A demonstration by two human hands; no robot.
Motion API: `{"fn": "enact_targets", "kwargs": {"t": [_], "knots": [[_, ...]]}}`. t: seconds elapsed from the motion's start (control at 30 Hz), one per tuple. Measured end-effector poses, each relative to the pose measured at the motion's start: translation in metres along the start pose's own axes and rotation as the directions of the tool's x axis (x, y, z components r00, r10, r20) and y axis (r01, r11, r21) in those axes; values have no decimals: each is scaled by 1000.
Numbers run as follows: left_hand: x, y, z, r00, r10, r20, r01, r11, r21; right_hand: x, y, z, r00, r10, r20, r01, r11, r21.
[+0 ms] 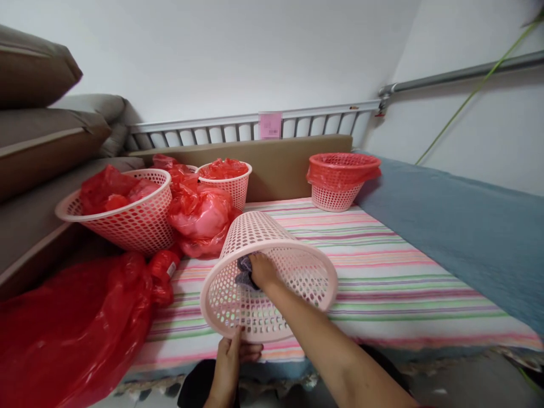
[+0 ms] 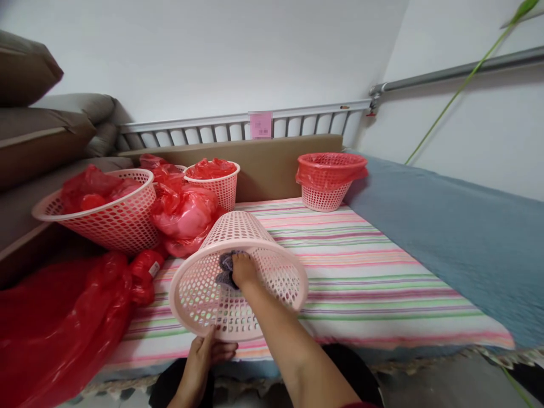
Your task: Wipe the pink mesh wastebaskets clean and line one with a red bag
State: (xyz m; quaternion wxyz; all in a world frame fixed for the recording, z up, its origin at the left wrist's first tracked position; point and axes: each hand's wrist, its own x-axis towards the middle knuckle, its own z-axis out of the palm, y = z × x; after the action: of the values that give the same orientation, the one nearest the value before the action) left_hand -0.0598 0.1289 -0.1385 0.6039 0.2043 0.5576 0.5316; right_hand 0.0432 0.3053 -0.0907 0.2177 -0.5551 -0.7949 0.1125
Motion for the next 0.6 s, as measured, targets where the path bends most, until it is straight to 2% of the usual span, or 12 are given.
{"fn": "enact_targets", "kwargs": {"t": [0.17, 0.27, 0.33, 0.4, 0.47, 0.6], "knots": [[5, -7, -2, 999, 22, 32, -22, 1000, -11, -78, -19, 0, 1000, -30, 5, 31, 999, -30], [6, -10, -5, 996, 58, 65, -59, 998, 11, -129, -25, -4, 996, -79, 29, 79, 997, 27], [4, -11, -6, 994, 66, 89, -69, 997, 32, -149, -25, -8, 995, -84, 45, 80, 994, 69], [2, -11, -5, 990, 73, 122, -80, 996, 47, -155, -24, -10, 995, -85, 59, 80, 993, 82], [2, -11, -4, 987, 65, 146, -72, 996, 47, -147, -22, -10, 994, -86, 67, 82, 995, 64], [4, -12, -2, 992, 17, 123, -20, 1000, 23, -103, -18, -2, 997, -82, 7, 82, 997, -7]]}}
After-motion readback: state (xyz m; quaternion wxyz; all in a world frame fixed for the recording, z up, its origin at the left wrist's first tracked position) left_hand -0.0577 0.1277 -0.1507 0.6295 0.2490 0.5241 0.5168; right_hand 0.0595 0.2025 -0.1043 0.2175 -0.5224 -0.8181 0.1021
